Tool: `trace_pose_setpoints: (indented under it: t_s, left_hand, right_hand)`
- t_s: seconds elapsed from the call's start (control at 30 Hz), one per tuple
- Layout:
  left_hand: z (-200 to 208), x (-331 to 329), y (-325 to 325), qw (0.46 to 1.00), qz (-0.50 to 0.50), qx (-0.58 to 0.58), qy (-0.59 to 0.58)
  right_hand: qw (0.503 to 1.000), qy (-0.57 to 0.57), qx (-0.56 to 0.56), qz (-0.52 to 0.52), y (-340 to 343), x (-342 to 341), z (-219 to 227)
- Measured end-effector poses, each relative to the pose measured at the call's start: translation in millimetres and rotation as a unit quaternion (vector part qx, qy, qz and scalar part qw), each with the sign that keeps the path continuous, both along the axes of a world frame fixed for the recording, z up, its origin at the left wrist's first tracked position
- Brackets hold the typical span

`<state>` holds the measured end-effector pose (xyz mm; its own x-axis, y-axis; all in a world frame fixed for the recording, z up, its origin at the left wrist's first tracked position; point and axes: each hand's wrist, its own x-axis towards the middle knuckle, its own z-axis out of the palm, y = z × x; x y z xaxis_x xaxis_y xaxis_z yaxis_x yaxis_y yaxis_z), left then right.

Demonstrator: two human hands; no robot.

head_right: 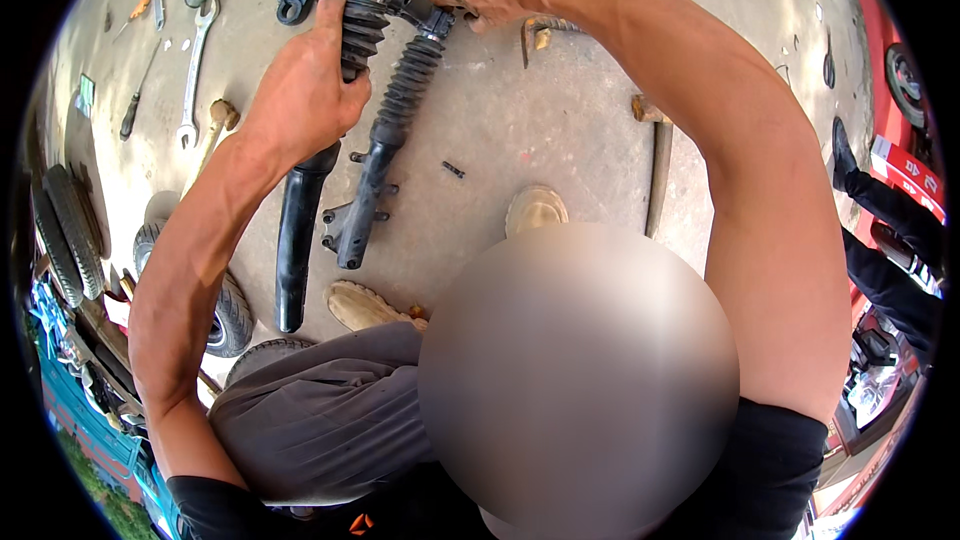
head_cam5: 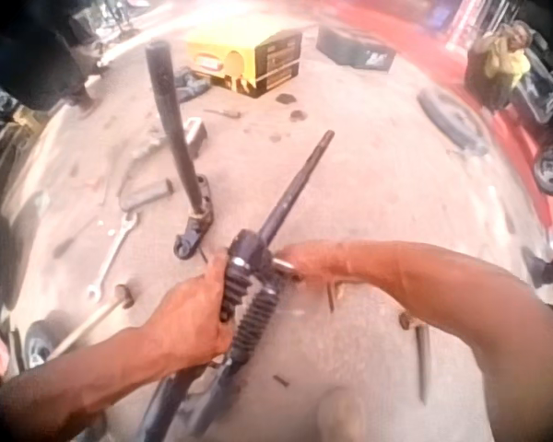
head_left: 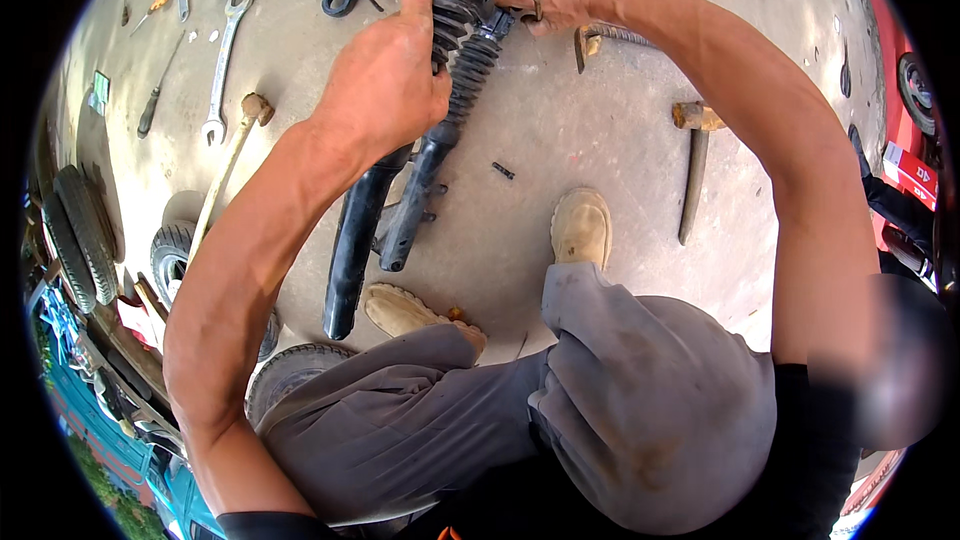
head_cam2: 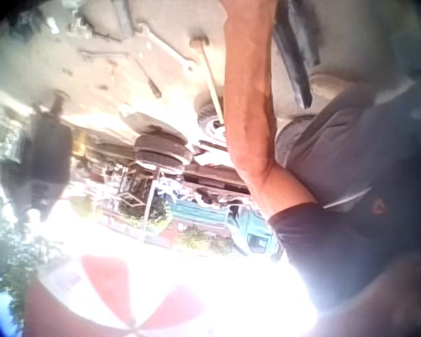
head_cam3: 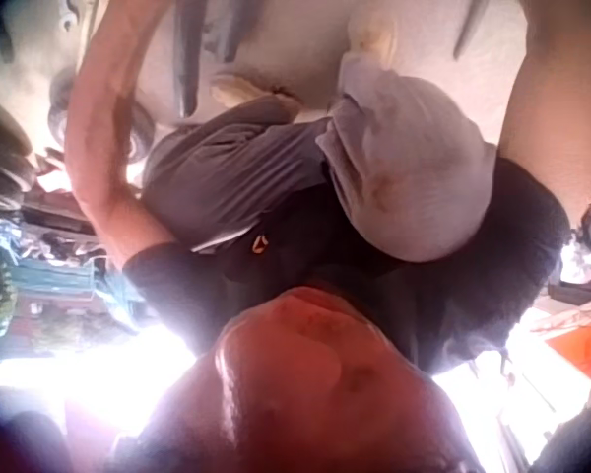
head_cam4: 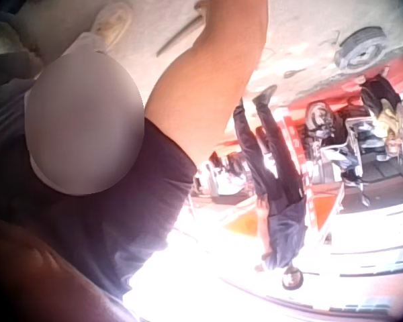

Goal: The person sits on the ground in a workshop and works on a vehicle steering or suspension assembly. They use a hammer to separate components, retrieve a hex key from a tool bag, and use it to tighten bolts on the assembly. The person also uses a screwdriver to adjust parts of the mechanism.

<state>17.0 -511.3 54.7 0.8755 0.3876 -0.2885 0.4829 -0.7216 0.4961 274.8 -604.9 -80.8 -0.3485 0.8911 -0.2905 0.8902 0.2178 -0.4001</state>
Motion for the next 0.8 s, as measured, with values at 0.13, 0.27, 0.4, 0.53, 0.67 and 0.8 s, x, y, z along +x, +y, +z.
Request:
trace_pose_setpoints:
  t_s: [0.13,0.27,0.4,0.53,0.67,0.8]
  left_hand:
    - [2.3,-1.6,-12.2,0.999,-0.016,0.027,-0.005]
    - [-0.2,0.4,-9.9,0.999,0.021,0.02,-0.022]
    - [7.4,-5.5,-2.6,0.999,0.039,0.003,-0.017]
    - [1.3,-0.8,-4.5,0.999,0.039,0.004,-0.023]
    - [4.8,4.7,-18.1,0.999,0.028,0.028,-0.013]
    - [5.2,8.2,-20.4,0.999,0.018,0.049,-0.008]
  right_hand:
    - [0.998,-0.053,-0.013,-0.014,-14.7,-0.4,-11.8]
    - [0.976,0.013,-0.053,-0.209,-34.1,-15.2,13.2]
    - [0.724,0.355,-0.175,-0.565,-64.8,-42.8,39.1]
    - [0.234,0.736,-0.194,-0.605,-73.7,-81.4,34.5]
    - [0.012,0.742,-0.142,-0.655,-16.2,-80.3,28.1]
    - [0.054,0.723,-0.126,-0.677,0.6,-72.5,11.2]
